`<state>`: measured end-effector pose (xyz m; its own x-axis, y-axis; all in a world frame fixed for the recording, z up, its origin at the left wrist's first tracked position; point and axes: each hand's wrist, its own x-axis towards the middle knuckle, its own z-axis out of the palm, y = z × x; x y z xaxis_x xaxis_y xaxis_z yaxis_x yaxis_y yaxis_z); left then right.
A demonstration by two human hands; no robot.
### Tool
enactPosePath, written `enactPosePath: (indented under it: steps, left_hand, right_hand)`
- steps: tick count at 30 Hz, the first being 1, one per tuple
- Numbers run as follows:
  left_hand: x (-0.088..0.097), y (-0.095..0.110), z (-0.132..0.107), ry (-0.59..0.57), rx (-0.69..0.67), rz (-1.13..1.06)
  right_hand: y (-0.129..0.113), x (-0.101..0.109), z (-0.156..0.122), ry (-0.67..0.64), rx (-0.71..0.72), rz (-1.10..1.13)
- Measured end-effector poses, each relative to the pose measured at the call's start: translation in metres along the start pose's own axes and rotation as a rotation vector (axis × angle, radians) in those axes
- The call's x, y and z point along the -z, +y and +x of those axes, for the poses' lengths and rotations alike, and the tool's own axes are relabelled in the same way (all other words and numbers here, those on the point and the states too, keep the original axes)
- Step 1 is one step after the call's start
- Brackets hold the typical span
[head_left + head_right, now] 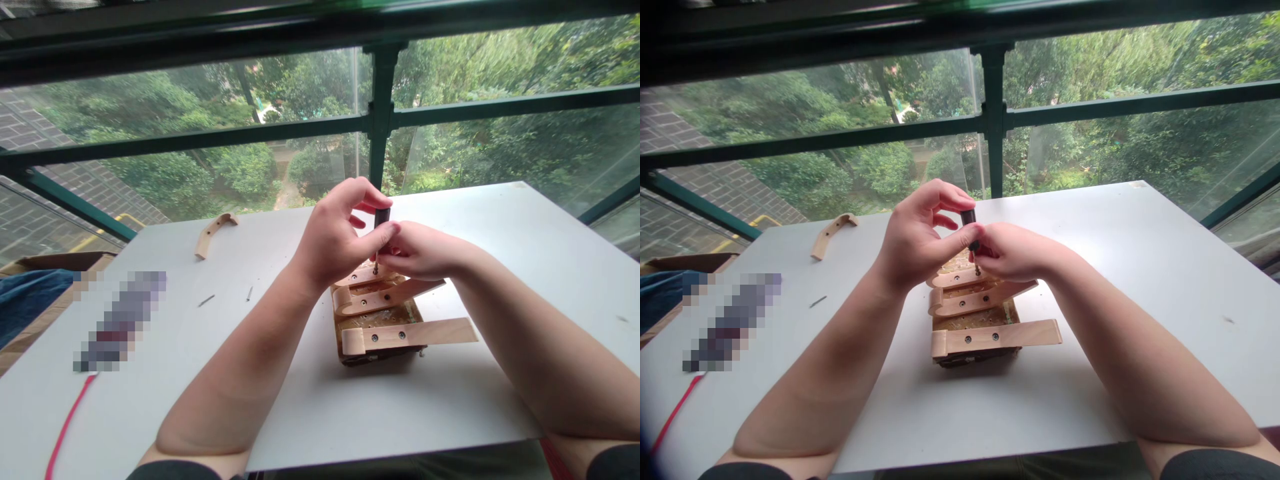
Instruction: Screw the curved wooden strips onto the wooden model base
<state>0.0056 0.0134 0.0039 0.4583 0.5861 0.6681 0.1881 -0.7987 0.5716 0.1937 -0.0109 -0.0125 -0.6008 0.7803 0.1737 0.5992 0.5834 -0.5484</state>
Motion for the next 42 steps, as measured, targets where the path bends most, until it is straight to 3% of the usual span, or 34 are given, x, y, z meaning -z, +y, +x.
enactPosePath:
  steps: [7, 13, 21, 26, 31, 37, 42]
  left_hand:
    - [0.003, 0.002, 0.001, 0.019, -0.014, 0.045]
    - [0.004, -0.001, 0.000, -0.008, 0.015, -0.055]
    - [0.006, 0.007, 0.000, -0.079, 0.038, -0.156]
    - [0.007, 0.006, -0.001, -0.063, 0.061, -0.142]
    - [0.009, 0.004, 0.000, -0.062, 0.032, -0.131]
    - [0.010, 0.004, 0.002, -0.044, 0.024, -0.087]
    - [0.012, 0.005, 0.004, -0.036, -0.013, -0.066]
  right_hand:
    - [0.001, 0.000, 0.000, 0.004, 0.034, -0.071]
    - [0.002, -0.002, 0.000, 0.008, 0.000, -0.080]
    - [-0.001, -0.001, 0.000, -0.022, -0.049, 0.058]
    - [0.000, 0.001, -0.002, -0.003, -0.028, 0.176]
    - [-0.005, 0.009, -0.005, 0.056, 0.033, 0.315]
    - [-0.014, 0.017, -0.006, 0.185, 0.108, 0.301]
    - [-0.015, 0.013, -0.004, 0.326, 0.153, 0.578]
